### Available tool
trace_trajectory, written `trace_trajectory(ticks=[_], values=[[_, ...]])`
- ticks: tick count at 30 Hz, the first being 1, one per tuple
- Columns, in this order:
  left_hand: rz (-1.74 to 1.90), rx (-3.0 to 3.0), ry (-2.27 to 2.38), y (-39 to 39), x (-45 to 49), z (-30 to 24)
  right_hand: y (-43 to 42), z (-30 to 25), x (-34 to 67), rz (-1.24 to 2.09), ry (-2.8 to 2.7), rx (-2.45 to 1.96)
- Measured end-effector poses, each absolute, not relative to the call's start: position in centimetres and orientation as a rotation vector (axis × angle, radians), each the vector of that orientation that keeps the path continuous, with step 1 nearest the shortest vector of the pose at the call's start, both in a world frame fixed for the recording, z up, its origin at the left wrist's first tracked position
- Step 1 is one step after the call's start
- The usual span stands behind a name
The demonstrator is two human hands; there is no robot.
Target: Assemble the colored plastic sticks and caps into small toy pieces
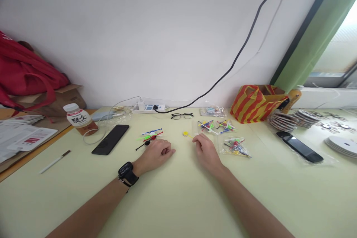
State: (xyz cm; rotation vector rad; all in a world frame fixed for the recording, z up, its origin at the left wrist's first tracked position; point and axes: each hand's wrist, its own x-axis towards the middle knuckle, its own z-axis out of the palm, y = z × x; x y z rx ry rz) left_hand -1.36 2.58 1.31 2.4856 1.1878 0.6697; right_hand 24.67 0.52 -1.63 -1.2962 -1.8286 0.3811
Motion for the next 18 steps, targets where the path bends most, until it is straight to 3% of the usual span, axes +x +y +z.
trace_trajectory(ticks=[18], values=[[0.662, 2.501, 1.216, 2.59, -1.16, 0.83, 0.28, -1.84, 23.95, 0.472, -1.867, -1.282]])
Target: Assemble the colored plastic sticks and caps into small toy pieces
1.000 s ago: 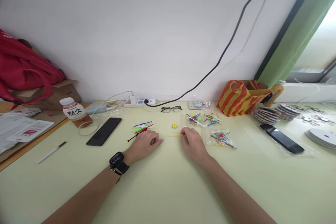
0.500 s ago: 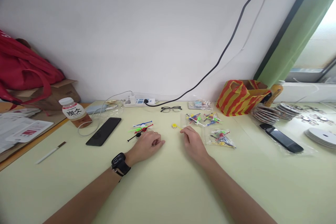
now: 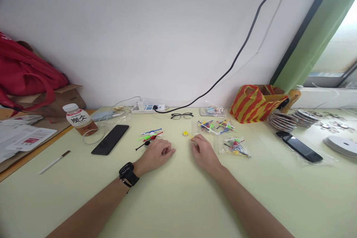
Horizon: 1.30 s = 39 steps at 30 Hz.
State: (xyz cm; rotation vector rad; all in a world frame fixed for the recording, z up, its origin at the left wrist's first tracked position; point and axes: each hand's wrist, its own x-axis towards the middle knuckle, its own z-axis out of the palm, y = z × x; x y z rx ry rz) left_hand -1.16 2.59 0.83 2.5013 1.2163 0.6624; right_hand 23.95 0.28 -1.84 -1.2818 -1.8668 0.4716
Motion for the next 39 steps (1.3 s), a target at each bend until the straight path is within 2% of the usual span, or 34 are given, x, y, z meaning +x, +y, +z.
trace_trajectory(ticks=[12, 21, 32, 39], values=[[0.640, 2.429, 1.286, 2.3, -1.3, 1.0, -0.4, -0.2, 23.3, 0.436, -1.894, -1.342], [0.623, 2.493, 1.081, 1.9, -1.2, 1.6, -1.5, 0.5, 22.2, 0.869, -1.861, -1.275], [0.785, 2.263, 1.011, 1.8, -0.7, 1.6, -1.3, 1.6, 22.8, 1.258, -1.504, -1.313], [0.862, 2.301, 0.896, 1.8, -0.2, 1.0, -2.3, 2.3, 22.0, 1.273, -1.613, -1.231]])
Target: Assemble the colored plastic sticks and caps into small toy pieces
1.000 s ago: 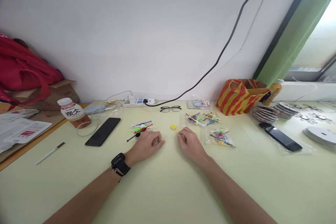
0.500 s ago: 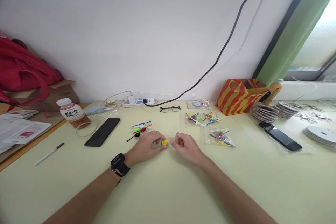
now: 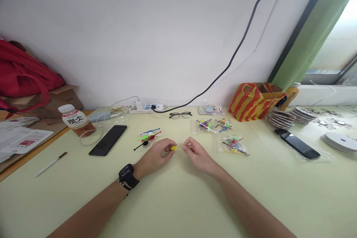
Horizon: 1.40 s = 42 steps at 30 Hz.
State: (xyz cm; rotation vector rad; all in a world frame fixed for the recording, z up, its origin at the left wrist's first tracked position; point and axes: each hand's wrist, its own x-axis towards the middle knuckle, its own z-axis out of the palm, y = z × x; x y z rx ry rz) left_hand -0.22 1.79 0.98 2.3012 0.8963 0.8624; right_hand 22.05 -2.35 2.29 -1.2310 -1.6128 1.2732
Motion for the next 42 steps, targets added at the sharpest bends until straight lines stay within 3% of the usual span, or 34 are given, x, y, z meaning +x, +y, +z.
trace_trajectory(ticks=[10, 27, 42], values=[[0.852, 2.314, 0.900, 1.0, 0.3, 1.9, -2.8, 2.7, 22.0, 1.376, -1.670, -1.152], [0.935, 2.471, 0.765, 0.6, 0.6, 1.6, -2.9, 2.9, 21.3, 1.701, -1.279, -1.207], [0.950, 2.476, 0.741, 0.5, 0.7, 1.7, -2.5, 2.2, 21.3, 1.674, -1.277, -1.140]])
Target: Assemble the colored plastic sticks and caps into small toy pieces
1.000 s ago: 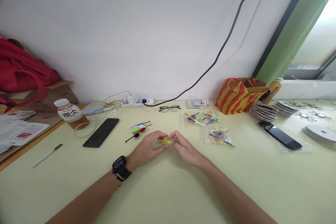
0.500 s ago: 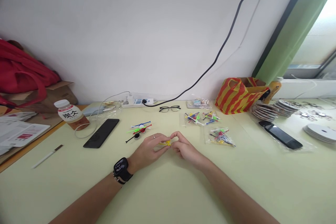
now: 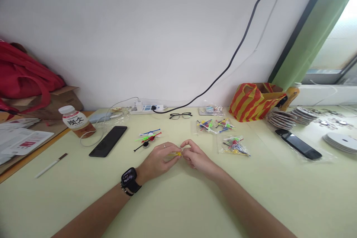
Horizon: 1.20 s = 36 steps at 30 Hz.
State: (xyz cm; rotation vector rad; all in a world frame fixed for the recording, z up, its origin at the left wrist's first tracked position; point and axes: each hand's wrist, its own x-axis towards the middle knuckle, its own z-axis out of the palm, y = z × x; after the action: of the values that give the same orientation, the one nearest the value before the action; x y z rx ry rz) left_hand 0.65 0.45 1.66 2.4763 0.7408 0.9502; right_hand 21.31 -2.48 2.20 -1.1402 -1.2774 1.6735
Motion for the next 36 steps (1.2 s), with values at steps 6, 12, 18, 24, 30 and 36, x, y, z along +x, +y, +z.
trace_trajectory(ticks=[6, 12, 18, 24, 30, 36], values=[[0.965, 2.391, 0.756, 0.48, 0.67, 1.62, -2.58, 2.27, 21.33, 1.661, -1.307, -1.121], [0.985, 2.426, 0.763, 0.35, 0.72, 1.66, -2.58, 2.33, 21.50, 1.701, -1.291, -1.167], [0.983, 2.547, 0.663, 0.31, 0.88, 1.59, -2.47, 2.26, 21.56, 1.725, -1.271, -1.167], [0.988, 2.562, 0.654, 0.36, 0.83, 1.34, -2.35, 2.02, 21.57, 1.748, -1.263, -1.118], [1.030, 2.542, 0.756, 0.30, 0.65, 1.89, -2.27, 1.69, 20.99, 1.598, -1.252, -1.014], [1.109, 2.447, 0.751, 0.09, 0.75, 2.10, -2.19, 1.90, 21.04, 1.529, -1.273, -1.023]])
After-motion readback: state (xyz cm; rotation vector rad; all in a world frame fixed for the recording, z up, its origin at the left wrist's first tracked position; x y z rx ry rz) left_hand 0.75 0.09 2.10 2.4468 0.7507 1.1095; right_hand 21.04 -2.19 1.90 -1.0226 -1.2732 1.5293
